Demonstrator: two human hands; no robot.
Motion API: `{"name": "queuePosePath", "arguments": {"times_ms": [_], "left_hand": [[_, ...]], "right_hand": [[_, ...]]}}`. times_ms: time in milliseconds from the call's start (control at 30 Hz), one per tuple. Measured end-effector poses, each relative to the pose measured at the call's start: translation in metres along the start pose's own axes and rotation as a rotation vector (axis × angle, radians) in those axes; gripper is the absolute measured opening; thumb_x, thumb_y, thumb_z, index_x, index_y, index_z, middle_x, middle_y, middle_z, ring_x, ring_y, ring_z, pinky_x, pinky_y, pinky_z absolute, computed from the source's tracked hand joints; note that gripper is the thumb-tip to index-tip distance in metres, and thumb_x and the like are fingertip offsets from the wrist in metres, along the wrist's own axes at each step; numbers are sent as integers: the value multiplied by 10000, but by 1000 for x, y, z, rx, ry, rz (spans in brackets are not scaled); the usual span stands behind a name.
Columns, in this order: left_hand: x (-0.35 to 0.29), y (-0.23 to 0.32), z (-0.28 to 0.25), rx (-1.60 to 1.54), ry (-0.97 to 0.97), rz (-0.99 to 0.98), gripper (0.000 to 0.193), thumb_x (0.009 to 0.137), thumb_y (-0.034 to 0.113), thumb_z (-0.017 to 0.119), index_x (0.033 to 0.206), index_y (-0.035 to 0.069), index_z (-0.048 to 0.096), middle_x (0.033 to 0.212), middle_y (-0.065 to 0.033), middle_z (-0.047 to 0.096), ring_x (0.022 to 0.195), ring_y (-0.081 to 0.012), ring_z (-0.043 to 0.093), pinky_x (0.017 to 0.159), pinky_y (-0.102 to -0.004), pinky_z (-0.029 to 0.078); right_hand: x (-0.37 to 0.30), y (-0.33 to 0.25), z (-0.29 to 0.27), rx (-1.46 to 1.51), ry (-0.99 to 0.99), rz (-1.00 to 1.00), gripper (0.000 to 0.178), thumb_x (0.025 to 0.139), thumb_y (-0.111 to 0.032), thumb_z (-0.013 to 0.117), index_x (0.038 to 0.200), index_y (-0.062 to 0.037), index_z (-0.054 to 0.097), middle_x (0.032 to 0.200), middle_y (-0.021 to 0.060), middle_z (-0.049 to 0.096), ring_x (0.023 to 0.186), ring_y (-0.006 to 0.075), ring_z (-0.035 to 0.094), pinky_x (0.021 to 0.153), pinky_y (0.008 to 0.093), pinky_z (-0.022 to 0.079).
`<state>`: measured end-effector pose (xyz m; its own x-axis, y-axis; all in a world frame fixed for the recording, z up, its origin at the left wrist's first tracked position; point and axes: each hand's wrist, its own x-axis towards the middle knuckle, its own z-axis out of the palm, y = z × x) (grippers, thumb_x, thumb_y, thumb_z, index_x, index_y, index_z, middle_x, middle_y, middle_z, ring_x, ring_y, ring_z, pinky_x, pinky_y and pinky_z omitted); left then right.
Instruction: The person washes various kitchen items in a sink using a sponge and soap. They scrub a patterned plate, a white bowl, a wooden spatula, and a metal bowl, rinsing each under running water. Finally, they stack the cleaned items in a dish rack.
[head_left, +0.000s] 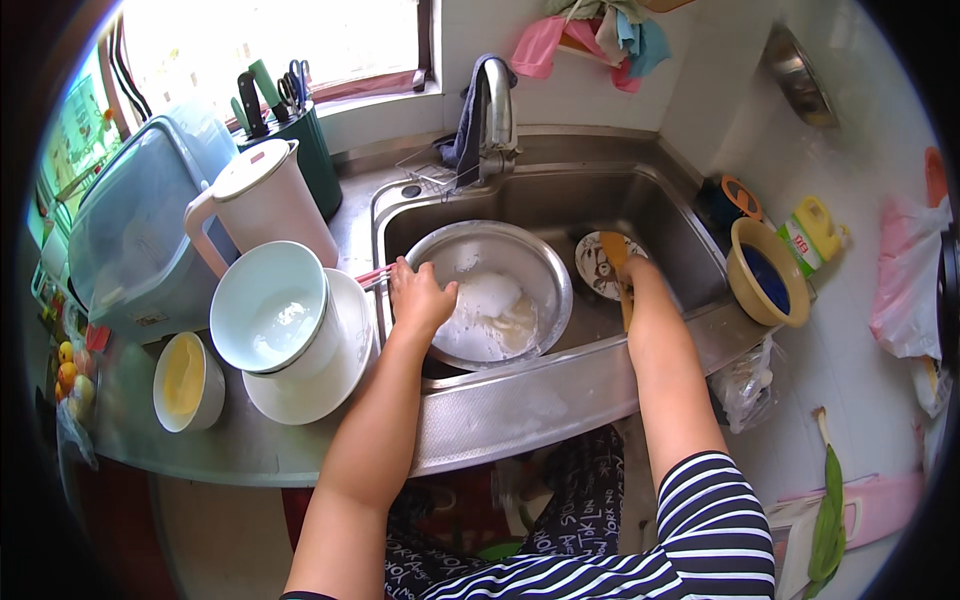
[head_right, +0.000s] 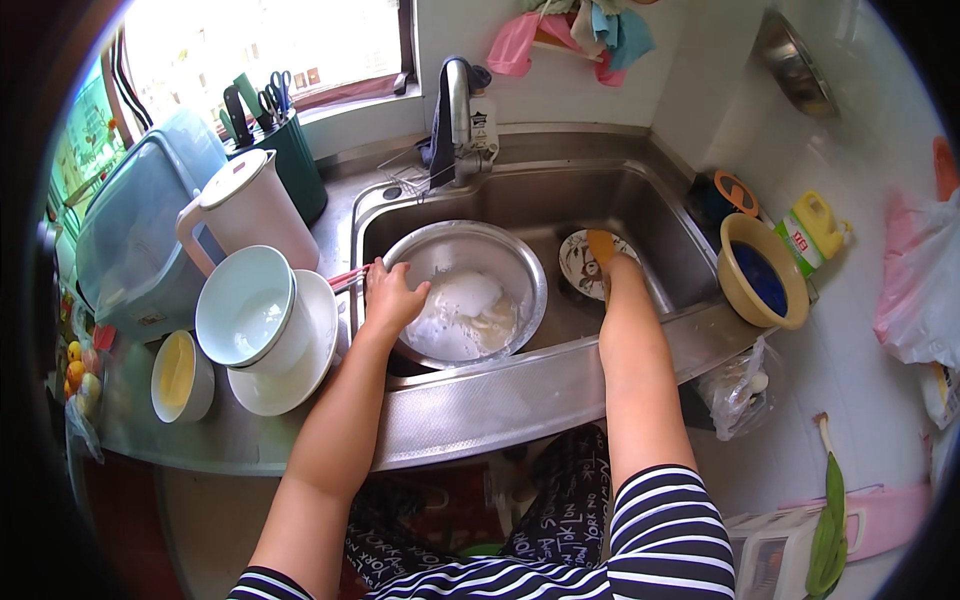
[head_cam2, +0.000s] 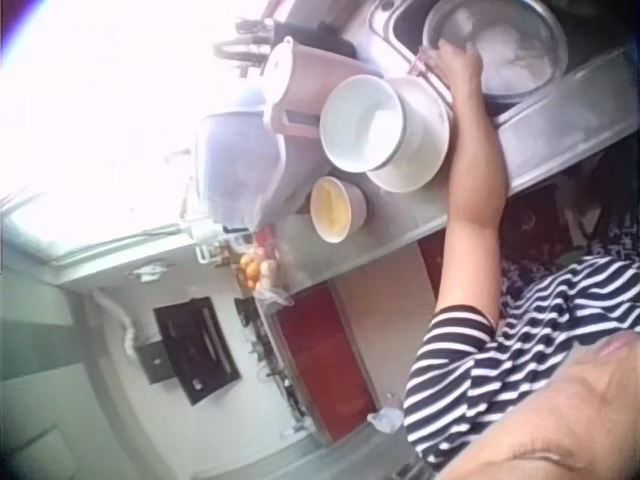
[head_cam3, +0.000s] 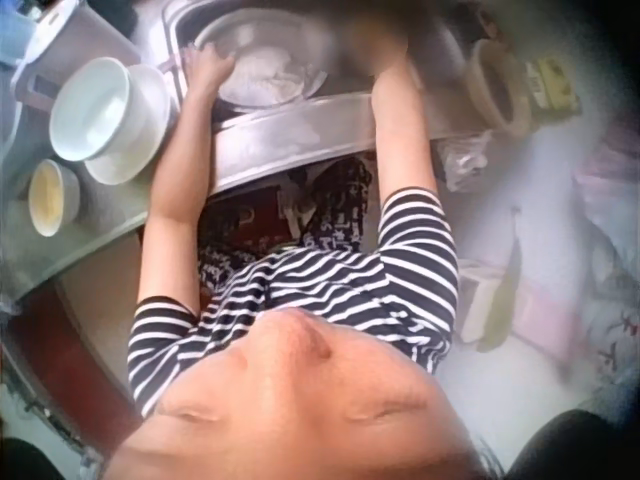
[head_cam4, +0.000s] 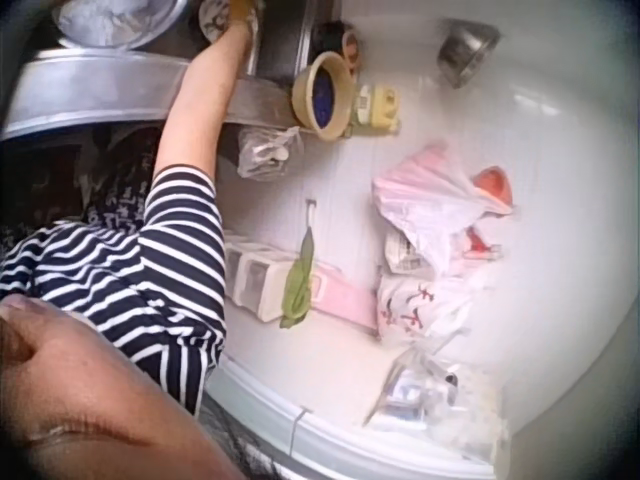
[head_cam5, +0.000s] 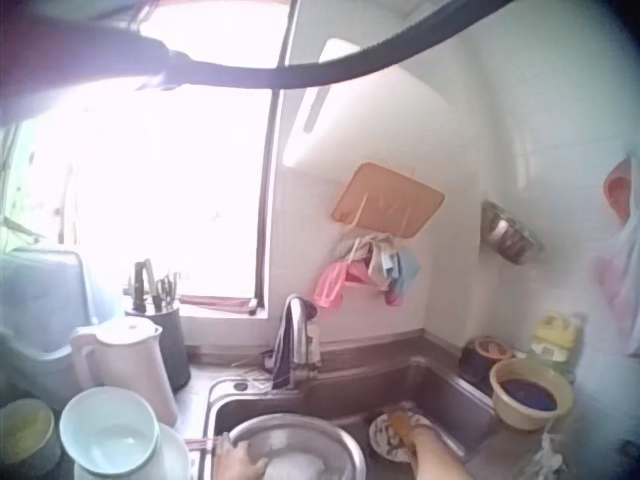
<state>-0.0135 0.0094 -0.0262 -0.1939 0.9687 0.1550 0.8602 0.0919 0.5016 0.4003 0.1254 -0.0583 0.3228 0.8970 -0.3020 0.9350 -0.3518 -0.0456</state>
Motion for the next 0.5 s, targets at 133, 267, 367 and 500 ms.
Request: {"name": "queuePosePath", "arguments": {"times_ms": [133,267,367,500], "left_hand": [[1,-1,-5,23,-25,30,548,786,334,743,1220,22,622,1465,-360,312,1385,-466,302,1152,-466,265],[2,-8,1,10,25,60,508,778,315,755,1200,55,644,1467,-359,308,1379,-470,306,1144,-471,275],[12,-13,16,-126,60,121,419,793,278,737,1142,56,667,1410,-340,400,1346,-443,365,1122,-456,309],[14,-15,18,-232,63,132,345,810,251,712,1084,45,684,1312,-290,519,1289,-392,451,1081,-432,361]], "right_hand": [[-5,-34,-18,183,433,-164,356,790,-209,687,1135,-124,670,1134,168,670,1060,307,649,884,385,518],[-59,-118,-26,482,385,-803,278,784,-264,681,1014,-108,696,972,163,703,938,323,677,818,390,533],[-80,-160,7,125,233,-974,269,784,-181,629,1036,-144,718,969,114,711,919,315,678,858,454,504],[-93,-189,24,-364,301,-798,246,815,-135,582,1015,-162,722,1087,92,707,1045,259,665,993,583,393]]}}
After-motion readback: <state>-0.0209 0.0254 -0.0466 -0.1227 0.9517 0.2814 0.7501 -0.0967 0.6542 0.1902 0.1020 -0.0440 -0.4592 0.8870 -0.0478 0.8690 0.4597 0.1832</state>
